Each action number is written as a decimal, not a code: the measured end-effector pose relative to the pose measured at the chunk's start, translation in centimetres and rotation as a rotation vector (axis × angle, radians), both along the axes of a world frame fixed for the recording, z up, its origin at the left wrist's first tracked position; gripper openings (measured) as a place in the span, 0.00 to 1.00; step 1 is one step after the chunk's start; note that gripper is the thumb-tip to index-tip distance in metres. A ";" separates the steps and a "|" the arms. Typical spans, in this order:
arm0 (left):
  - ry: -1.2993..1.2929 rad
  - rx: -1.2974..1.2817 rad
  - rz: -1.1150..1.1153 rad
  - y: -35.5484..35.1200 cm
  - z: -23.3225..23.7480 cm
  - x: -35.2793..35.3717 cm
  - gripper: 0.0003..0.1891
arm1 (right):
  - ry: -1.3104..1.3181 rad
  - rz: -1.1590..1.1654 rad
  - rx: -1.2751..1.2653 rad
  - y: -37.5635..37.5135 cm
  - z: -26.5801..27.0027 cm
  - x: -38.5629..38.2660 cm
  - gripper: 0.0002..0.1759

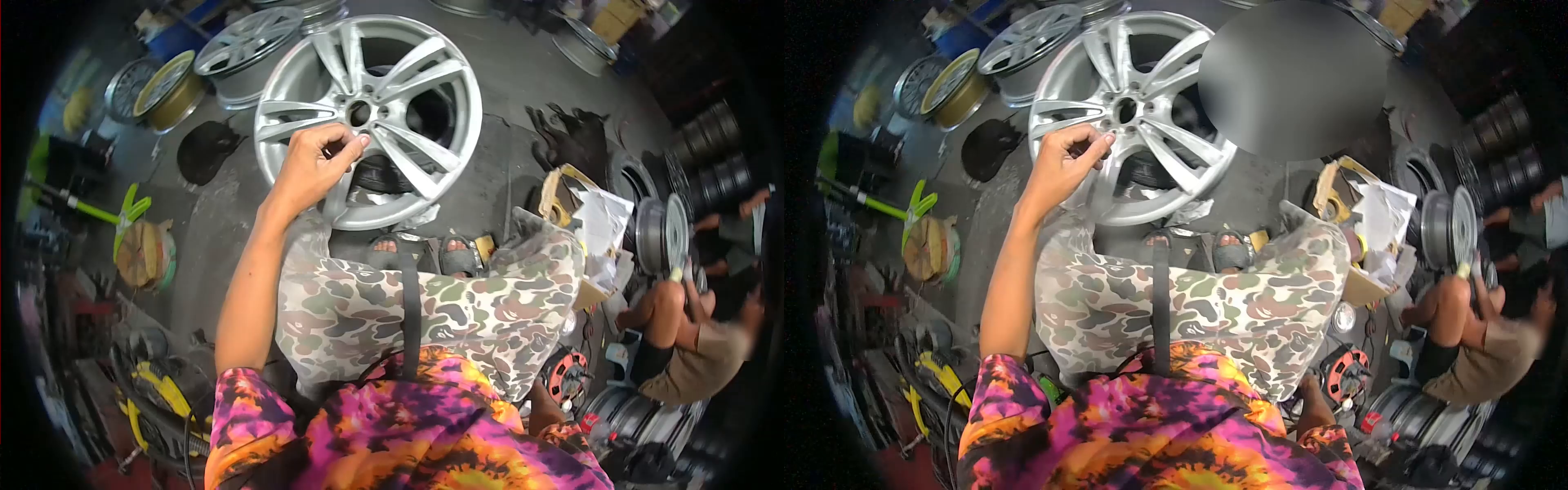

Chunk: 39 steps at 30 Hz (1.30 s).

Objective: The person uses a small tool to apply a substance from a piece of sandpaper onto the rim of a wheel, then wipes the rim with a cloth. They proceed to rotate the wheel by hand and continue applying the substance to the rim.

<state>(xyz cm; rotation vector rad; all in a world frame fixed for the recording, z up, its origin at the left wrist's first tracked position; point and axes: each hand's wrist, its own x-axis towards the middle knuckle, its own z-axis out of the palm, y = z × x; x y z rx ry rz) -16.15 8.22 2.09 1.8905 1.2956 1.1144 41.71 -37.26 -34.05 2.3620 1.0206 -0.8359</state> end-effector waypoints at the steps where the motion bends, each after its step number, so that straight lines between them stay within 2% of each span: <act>1: 0.001 0.005 0.027 -0.5 0.0 -0.9 0.14 | 0.014 0.040 -0.008 0.1 -0.7 0.1 0.47; 3: -0.131 -0.088 0.132 -1.7 -0.2 -2.4 0.14 | 0.034 0.115 -0.075 0.8 -0.3 2.0 0.47; 6: -0.158 -0.053 0.206 -2.6 -0.7 -4.3 0.14 | 0.094 0.248 -0.136 0.4 -0.7 3.7 0.48; 9: -0.257 -0.059 0.234 -3.1 -0.5 -4.9 0.15 | 0.199 0.332 -0.065 -0.5 0.4 4.2 0.49; 11: -0.360 -0.118 0.196 -2.6 0.0 -4.4 0.15 | 0.296 0.272 0.090 0.4 5.4 2.9 0.51; 13: -0.356 -0.110 0.151 -2.5 1.2 -2.8 0.15 | 0.412 0.185 0.271 3.1 15.4 -1.5 0.53; 15: -0.342 -0.069 0.002 -2.5 2.8 -0.1 0.12 | 0.295 0.164 0.311 6.4 23.7 -4.4 0.56; 17: -0.291 -0.097 -0.140 -3.0 4.5 3.6 0.08 | 0.139 0.133 0.441 7.6 25.6 -2.9 0.53; 18: -0.198 -0.170 -0.207 -3.8 6.3 5.8 0.05 | 0.136 0.111 0.500 9.7 29.1 -4.1 0.51; 19: -0.215 0.031 -0.346 -4.4 7.1 8.4 0.06 | 0.135 0.093 0.559 12.2 33.4 -5.4 0.49; 21: -0.088 0.050 -0.565 -6.1 9.2 12.6 0.09 | 0.095 0.255 0.854 14.7 37.3 -5.5 0.45; 23: -0.123 0.249 -0.742 -7.2 8.5 16.7 0.17 | -0.004 0.217 0.997 16.8 40.5 -6.0 0.45; 25: -0.041 0.543 -0.685 -9.3 8.8 20.4 0.27 | -0.049 0.299 1.243 17.9 42.6 -5.7 0.47; 27: 0.077 0.663 -0.653 -11.4 11.1 23.3 0.35 | -0.066 0.393 1.398 18.4 45.6 -6.9 0.45; 28: 0.090 0.764 -0.570 -12.4 11.9 24.7 0.37 | 0.094 0.318 1.457 18.4 45.8 -5.8 0.47; 29: 0.104 0.862 -0.486 -13.3 12.3 26.1 0.39 | 0.006 0.484 1.511 18.5 46.3 -5.5 0.48; 30: 0.095 0.891 -0.447 -14.0 12.2 27.6 0.35 | 0.062 0.533 1.570 18.6 46.7 -6.0 0.49; 31: 0.104 0.879 -0.432 -14.4 11.9 28.6 0.35 | 0.124 0.580 1.627 18.7 47.0 -6.6 0.49; 33: 0.098 0.967 -0.314 -15.2 12.7 28.4 0.25 | 0.133 0.625 1.618 19.1 47.1 -6.8 0.49; 34: 0.086 0.980 -0.355 -15.2 12.6 27.7 0.17 | 0.184 0.676 1.628 19.4 47.3 -6.9 0.51; 36: 0.078 0.983 -0.348 -14.9 12.1 27.5 0.16 | 0.210 0.725 1.592 20.4 47.5 -7.3 0.57; 39: 0.056 1.036 -0.296 -14.3 12.2 27.4 0.14 | 0.112 0.737 1.503 21.5 48.3 -8.3 0.57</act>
